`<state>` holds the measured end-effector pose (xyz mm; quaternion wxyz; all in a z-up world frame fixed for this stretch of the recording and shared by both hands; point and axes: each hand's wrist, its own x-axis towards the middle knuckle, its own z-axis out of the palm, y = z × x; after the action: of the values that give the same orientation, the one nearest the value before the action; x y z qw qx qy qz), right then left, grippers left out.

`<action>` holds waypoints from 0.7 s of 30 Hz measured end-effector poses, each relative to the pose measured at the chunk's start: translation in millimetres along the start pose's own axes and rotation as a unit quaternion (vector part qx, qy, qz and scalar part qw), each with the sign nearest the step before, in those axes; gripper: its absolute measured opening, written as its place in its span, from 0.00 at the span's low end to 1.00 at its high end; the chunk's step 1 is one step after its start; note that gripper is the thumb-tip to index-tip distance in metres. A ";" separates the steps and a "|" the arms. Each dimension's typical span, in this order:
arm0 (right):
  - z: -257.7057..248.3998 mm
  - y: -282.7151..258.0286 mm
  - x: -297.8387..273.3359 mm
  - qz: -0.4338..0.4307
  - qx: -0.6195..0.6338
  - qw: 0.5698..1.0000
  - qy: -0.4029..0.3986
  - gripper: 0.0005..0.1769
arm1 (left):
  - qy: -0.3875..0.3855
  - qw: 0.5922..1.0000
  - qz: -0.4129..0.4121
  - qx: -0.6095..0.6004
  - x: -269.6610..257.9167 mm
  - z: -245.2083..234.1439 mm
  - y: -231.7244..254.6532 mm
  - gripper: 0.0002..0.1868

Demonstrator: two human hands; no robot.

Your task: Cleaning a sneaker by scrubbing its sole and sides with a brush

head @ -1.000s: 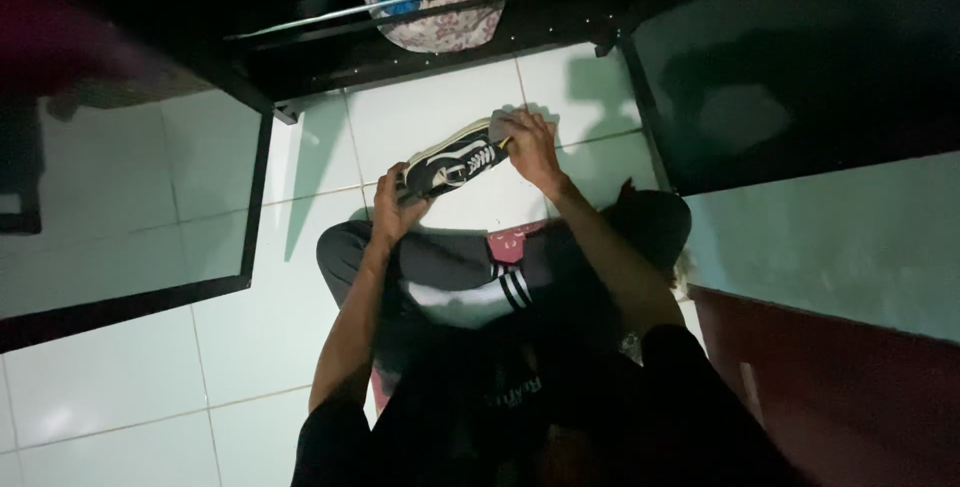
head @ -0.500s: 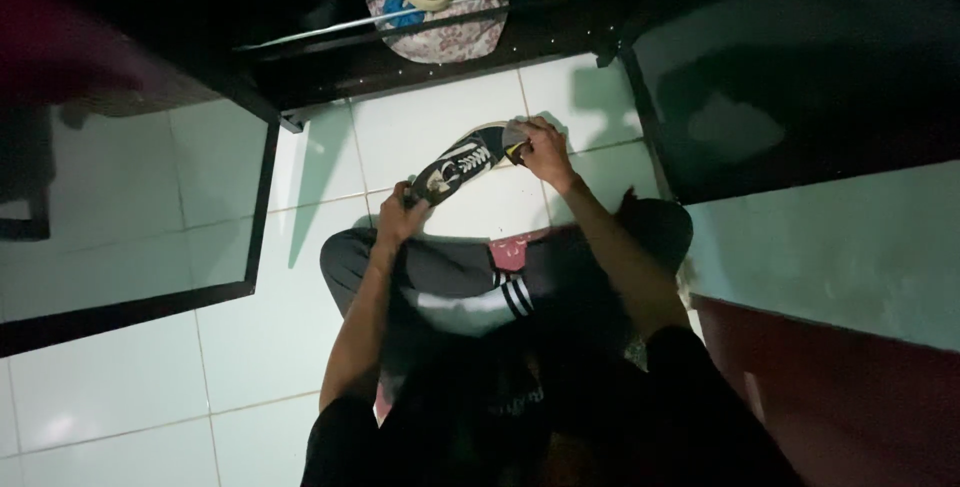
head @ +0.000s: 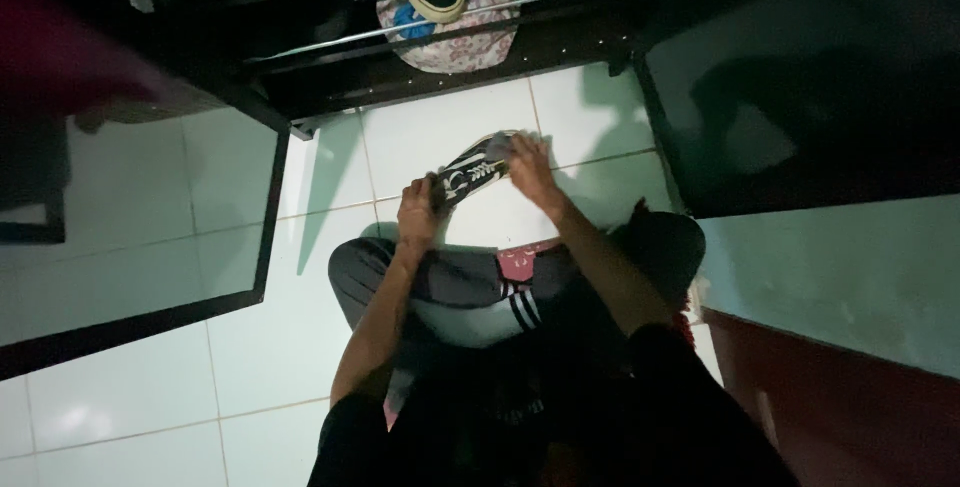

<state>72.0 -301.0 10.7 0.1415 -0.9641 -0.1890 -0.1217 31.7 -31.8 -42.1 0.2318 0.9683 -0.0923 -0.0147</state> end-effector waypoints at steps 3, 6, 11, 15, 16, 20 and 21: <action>1.6 22.9 14.3 -0.035 -0.071 0.996 0.046 0.02 | 0.002 0.999 -0.024 -0.043 3.5 3.1 -4.3 0.46; 17.1 25.3 22.4 -0.040 -0.088 0.991 0.089 0.03 | 0.024 0.999 -0.030 -0.039 6.4 18.9 -10.0 0.43; 50.7 7.6 12.7 -0.001 -0.006 0.999 0.041 0.08 | 0.022 0.998 -0.038 -0.046 4.5 21.4 -14.9 0.42; 232.5 117.1 -39.4 -0.035 -0.022 0.999 -0.004 0.09 | 0.008 1.000 -0.023 -0.021 2.9 12.3 -10.1 0.47; 219.4 125.1 -32.6 -0.036 -0.023 0.999 -0.004 0.09 | 0.009 0.999 -0.023 -0.021 2.5 8.0 -7.2 0.47; 92.0 110.1 -33.4 0.167 -0.077 0.982 -0.035 0.17 | 0.000 0.998 -0.021 -0.061 -1.9 2.2 -2.7 0.43; 40.4 108.1 -13.1 0.197 -0.054 0.977 -0.063 0.20 | 0.001 0.998 -0.015 -0.063 -1.9 2.9 -3.1 0.43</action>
<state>110.7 -388.5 -55.2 0.0984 -0.9943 0.0027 -0.0404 30.1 -30.0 -46.2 0.2923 0.9530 -0.0764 -0.0232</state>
